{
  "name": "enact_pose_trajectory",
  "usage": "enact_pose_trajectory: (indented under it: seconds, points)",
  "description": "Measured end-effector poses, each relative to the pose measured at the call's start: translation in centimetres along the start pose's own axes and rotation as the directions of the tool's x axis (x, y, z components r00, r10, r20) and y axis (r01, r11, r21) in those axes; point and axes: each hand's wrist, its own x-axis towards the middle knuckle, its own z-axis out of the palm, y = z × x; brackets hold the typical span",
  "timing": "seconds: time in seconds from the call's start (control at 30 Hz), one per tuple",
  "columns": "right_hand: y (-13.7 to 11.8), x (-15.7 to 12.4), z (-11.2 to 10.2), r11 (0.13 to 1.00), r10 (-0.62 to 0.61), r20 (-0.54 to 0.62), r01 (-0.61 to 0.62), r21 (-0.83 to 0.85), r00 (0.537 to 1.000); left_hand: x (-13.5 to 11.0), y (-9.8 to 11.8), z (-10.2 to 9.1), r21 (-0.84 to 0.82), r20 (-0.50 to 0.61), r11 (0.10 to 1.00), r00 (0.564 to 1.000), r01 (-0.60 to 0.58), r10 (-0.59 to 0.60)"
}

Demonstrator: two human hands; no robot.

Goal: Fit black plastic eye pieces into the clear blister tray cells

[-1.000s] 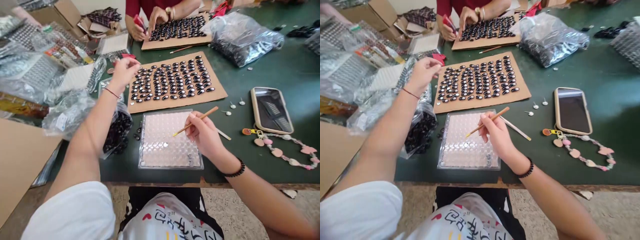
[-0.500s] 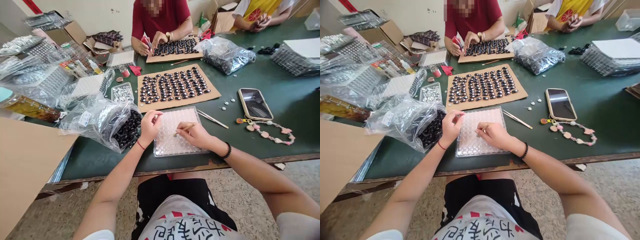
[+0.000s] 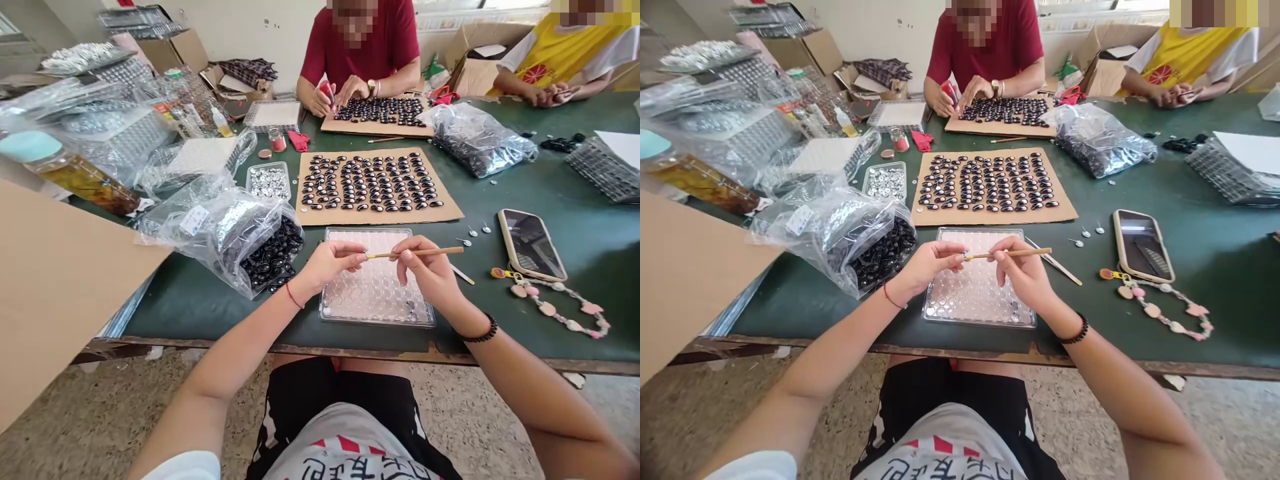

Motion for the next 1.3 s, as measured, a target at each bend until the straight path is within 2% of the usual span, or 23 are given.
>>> enact_pose_trajectory:
  seconds: [0.17, 0.23, 0.33, 0.4, 0.47, 0.53, 0.57, 0.6, 0.63, 0.7, 0.77, 0.83, 0.9, 0.97, 1.03, 1.2, 1.3]
  points:
    - [0.0, -0.1, 0.0, 1.000, 0.015, -0.008, -0.015, 0.018, 1.000, -0.4, 0.0, 0.5, -0.100, 0.056, 0.995, 0.998, 0.003, 0.002]
    - [0.0, -0.2, 0.0, 1.000, 0.006, -0.016, -0.006, 0.012, 1.000, -0.5, -0.2, 1.0, -0.079, 0.022, 0.997, 1.000, -0.002, 0.003]
    - [0.0, 0.0, -0.1, 0.999, -0.039, -0.102, 0.042, 0.025, 0.994, -0.3, -0.1, 0.9, 0.062, -0.085, 0.997, 0.995, -0.054, 0.059]
    - [0.1, 0.3, -0.2, 0.998, -0.050, -0.159, 0.058, 0.041, 0.986, 0.3, 0.7, -0.7, 0.225, -0.168, 0.964, 0.969, -0.141, 0.181]
    - [0.1, 0.6, -0.4, 0.997, -0.041, -0.182, 0.053, 0.058, 0.982, 1.4, 2.2, -3.7, 0.412, -0.262, 0.881, 0.895, -0.235, 0.361]
    - [0.2, 0.8, -0.5, 0.996, -0.035, -0.189, 0.049, 0.071, 0.981, 2.6, 4.1, -7.0, 0.559, -0.359, 0.786, 0.777, -0.265, 0.517]
    - [0.2, 0.9, -0.6, 0.997, -0.036, -0.187, 0.049, 0.066, 0.982, 3.2, 5.0, -8.3, 0.626, -0.410, 0.740, 0.703, -0.247, 0.581]
    - [0.2, 1.0, -0.6, 0.998, -0.044, -0.182, 0.053, 0.041, 0.982, 3.6, 5.6, -9.1, 0.696, -0.428, 0.692, 0.664, -0.190, 0.613]
    - [0.2, 1.0, -0.6, 0.998, -0.061, -0.170, 0.060, -0.015, 0.983, 3.8, 6.0, -9.3, 0.769, -0.392, 0.622, 0.658, -0.149, 0.643]
    - [0.2, 1.1, -0.5, 0.974, -0.113, -0.105, 0.090, -0.208, 0.988, 3.6, 5.6, -7.9, 0.875, -0.241, 0.457, 0.671, -0.163, 0.701]
    - [0.3, 1.0, -0.3, 0.897, -0.169, 0.006, 0.156, -0.413, 0.986, 2.6, 4.1, -4.9, 0.934, 0.014, 0.258, 0.745, -0.249, 0.667]
    - [0.6, 0.8, 0.1, 0.808, -0.223, 0.121, 0.253, -0.533, 0.967, 1.3, 2.2, -1.7, 0.931, 0.204, 0.131, 0.781, -0.341, 0.591]
    - [1.0, 0.5, 0.4, 0.733, -0.280, 0.206, 0.347, -0.585, 0.938, 0.5, 0.7, 0.6, 0.929, 0.285, 0.062, 0.814, -0.364, 0.506]
    - [1.3, 0.2, 0.6, 0.675, -0.318, 0.261, 0.411, -0.613, 0.912, 0.2, 0.0, 1.4, 0.935, 0.288, 0.060, 0.850, -0.349, 0.441]
    - [1.5, 0.1, 0.7, 0.647, -0.338, 0.280, 0.438, -0.624, 0.899, 0.3, -0.1, 1.2, 0.940, 0.255, 0.111, 0.878, -0.324, 0.406]
    - [1.1, 0.1, 0.6, 0.651, -0.358, 0.248, 0.431, -0.625, 0.900, 0.2, 0.3, 0.4, 0.932, 0.116, 0.282, 0.926, -0.227, 0.359]
    - [0.8, 0.1, 0.5, 0.673, -0.365, 0.207, 0.411, -0.615, 0.908, 0.2, 0.4, 0.4, 0.891, 0.091, 0.402, 0.950, -0.211, 0.298]
